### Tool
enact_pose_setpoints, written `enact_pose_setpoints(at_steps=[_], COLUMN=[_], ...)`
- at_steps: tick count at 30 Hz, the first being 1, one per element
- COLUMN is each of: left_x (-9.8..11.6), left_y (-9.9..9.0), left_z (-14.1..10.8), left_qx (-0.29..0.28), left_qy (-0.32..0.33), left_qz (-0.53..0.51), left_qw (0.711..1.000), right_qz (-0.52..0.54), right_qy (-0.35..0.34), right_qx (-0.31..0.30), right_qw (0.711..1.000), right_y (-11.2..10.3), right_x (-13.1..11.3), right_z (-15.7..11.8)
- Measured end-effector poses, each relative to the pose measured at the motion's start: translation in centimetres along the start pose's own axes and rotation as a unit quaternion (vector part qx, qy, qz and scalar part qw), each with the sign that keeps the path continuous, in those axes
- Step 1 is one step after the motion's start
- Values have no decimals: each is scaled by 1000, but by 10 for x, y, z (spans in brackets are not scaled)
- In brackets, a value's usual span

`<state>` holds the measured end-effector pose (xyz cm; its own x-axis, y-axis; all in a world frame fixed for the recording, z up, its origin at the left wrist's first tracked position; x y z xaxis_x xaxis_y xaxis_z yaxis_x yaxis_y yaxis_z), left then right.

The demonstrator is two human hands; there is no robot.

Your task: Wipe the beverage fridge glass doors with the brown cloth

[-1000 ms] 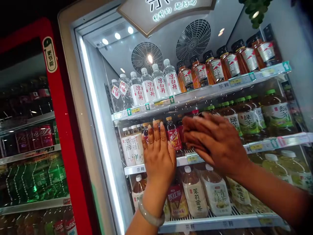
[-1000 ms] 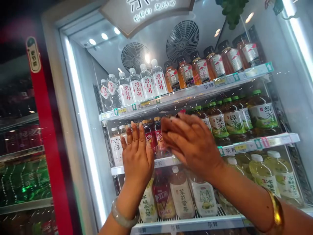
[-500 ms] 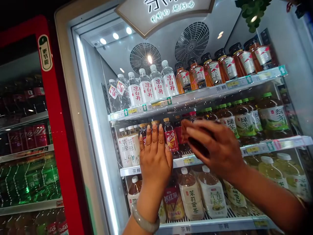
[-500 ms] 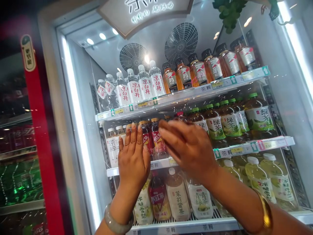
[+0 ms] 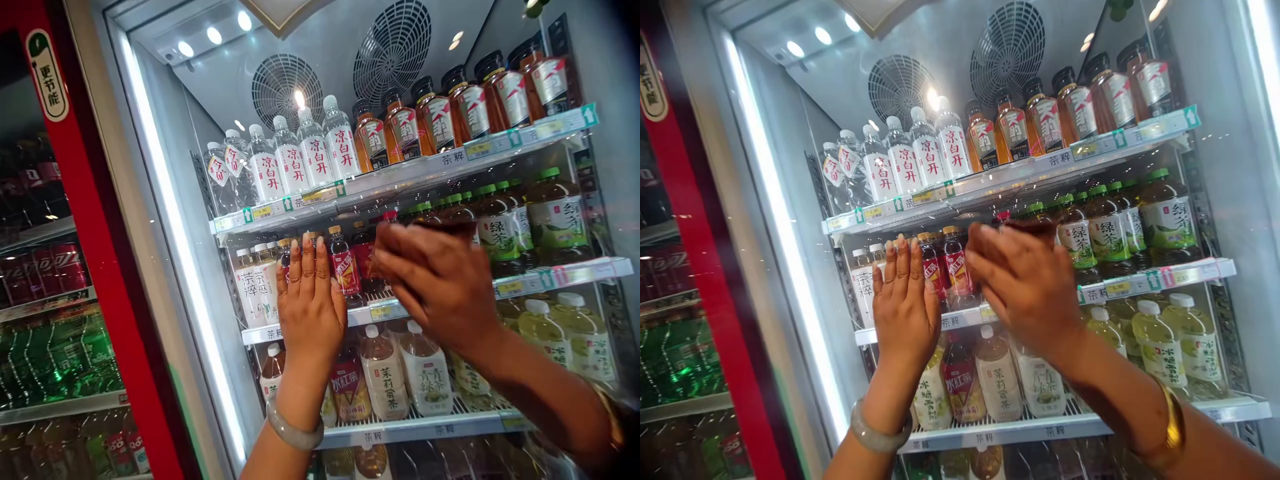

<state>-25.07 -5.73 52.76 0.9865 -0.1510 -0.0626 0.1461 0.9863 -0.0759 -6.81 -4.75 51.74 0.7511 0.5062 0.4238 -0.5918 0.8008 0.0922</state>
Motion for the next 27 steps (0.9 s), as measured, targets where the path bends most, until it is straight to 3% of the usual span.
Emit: enact_pose_setpoints(at_steps=[2, 5, 9, 12, 16, 19, 23, 25, 27], left_x=[1, 2, 9, 28, 54, 58, 56, 56, 57], left_y=[1, 3, 7, 15, 26, 27, 25, 25, 26], left_z=[1, 0, -5, -1, 12, 15, 10, 8, 8], left_qx=[-7, -11, -8, -27, -49, -35, -16, -11, -11], left_qy=[-10, -34, -47, -28, -26, -40, -25, -23, -25], left_qz=[-3, -4, -1, -10, -35, -35, -19, -19, -21], left_qw=[1000, 999, 999, 999, 998, 998, 999, 999, 999], right_qz=[-17, 4, 30, 21, -25, -36, 0, 15, 6], right_qy=[52, 26, -73, -108, 4, 50, -57, -102, -89], right_qx=[20, 18, -12, -8, 34, 45, 6, -3, 0], right_qw=[998, 1000, 997, 994, 999, 997, 998, 995, 996], right_y=[6, 19, 12, -5, -11, -7, -14, -24, -32], right_x=[7, -17, -40, -13, 40, 35, 2, 8, 34], right_z=[21, 35, -1, -18, 12, 24, -18, -40, -42])
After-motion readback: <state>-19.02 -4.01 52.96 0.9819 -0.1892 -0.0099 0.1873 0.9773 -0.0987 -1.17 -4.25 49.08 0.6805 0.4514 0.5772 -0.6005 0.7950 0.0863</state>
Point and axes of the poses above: each hand's wrist, its own z-axis towards the middle knuckle, its own y-axis out of the palm, x = y × z, the point moved 7 cm from there along z, towards the middle knuckle, and after that the axes turned 10 degrees about -y, right-handed, at the moved point
